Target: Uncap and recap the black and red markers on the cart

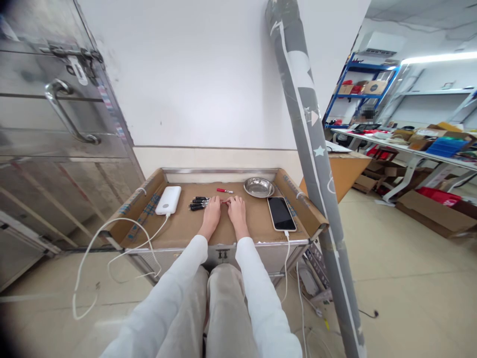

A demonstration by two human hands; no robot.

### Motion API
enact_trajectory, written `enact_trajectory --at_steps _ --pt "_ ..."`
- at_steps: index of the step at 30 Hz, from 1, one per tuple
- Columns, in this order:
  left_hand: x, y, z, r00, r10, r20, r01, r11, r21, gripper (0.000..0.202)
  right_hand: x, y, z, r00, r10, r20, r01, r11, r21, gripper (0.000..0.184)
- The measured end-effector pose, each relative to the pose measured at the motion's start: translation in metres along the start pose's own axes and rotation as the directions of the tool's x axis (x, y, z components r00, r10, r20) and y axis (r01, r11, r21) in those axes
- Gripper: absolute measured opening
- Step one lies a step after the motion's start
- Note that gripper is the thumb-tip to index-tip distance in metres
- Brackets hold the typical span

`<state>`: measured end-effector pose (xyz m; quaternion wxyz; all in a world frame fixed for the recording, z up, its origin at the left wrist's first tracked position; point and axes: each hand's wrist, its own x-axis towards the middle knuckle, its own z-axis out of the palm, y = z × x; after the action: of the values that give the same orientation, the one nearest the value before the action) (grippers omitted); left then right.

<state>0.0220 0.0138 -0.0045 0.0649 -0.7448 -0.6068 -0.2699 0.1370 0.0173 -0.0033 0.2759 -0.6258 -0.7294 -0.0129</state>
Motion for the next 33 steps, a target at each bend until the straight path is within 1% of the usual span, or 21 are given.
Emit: enact_trajectory --at_steps 2,6,12,16,20,24,27,29,31,33 --pt "0.000 0.001 -0.001 1.000 -0.007 -0.001 0.007 1.000 -0.005 0.018 0.000 0.000 0.000 1.000 -0.004 0.004 0.004 1.000 0.000 0.023" --pt "0.000 0.001 -0.002 1.000 0.019 0.014 -0.018 1.000 -0.025 0.018 0.000 0.000 0.001 1.000 -0.017 0.010 0.017 1.000 -0.009 0.024" --pt "0.001 0.000 -0.002 0.999 0.028 0.020 -0.027 0.998 -0.061 0.019 -0.002 -0.001 0.000 0.999 0.044 -0.031 -0.046 0.997 -0.069 0.025" --pt "0.002 -0.001 0.000 0.998 0.053 0.028 -0.050 0.993 -0.106 0.019 -0.001 -0.002 -0.001 1.000 -0.009 0.009 0.010 0.996 -0.092 0.025" --pt "0.002 0.000 0.002 0.998 0.057 0.004 -0.056 0.987 -0.151 0.023 -0.001 -0.003 -0.002 0.999 -0.039 0.037 0.043 0.994 -0.105 0.025" --pt "0.001 0.003 0.000 1.000 0.003 0.012 -0.002 0.996 -0.095 0.026 -0.001 -0.005 -0.004 0.999 -0.032 0.028 0.035 0.993 -0.109 0.024" --pt "0.003 0.007 0.000 0.999 -0.036 0.022 0.037 0.999 -0.017 0.029 -0.002 -0.006 -0.004 0.999 -0.008 -0.044 0.003 0.995 -0.104 0.023" --pt "0.007 0.009 0.004 1.000 -0.020 0.017 0.019 0.999 0.025 0.030 -0.001 -0.006 -0.005 0.990 0.014 -0.142 -0.026 0.996 -0.084 0.025" --pt "0.012 0.013 0.010 1.000 0.019 0.012 -0.020 0.999 0.046 0.032 -0.001 -0.005 -0.006 0.965 0.030 -0.259 -0.040 0.999 -0.033 0.027" --pt "0.019 0.016 0.018 0.999 0.049 0.012 -0.050 0.997 0.051 0.036 -0.001 -0.004 -0.008 0.935 0.031 -0.353 -0.023 0.999 0.027 0.029"
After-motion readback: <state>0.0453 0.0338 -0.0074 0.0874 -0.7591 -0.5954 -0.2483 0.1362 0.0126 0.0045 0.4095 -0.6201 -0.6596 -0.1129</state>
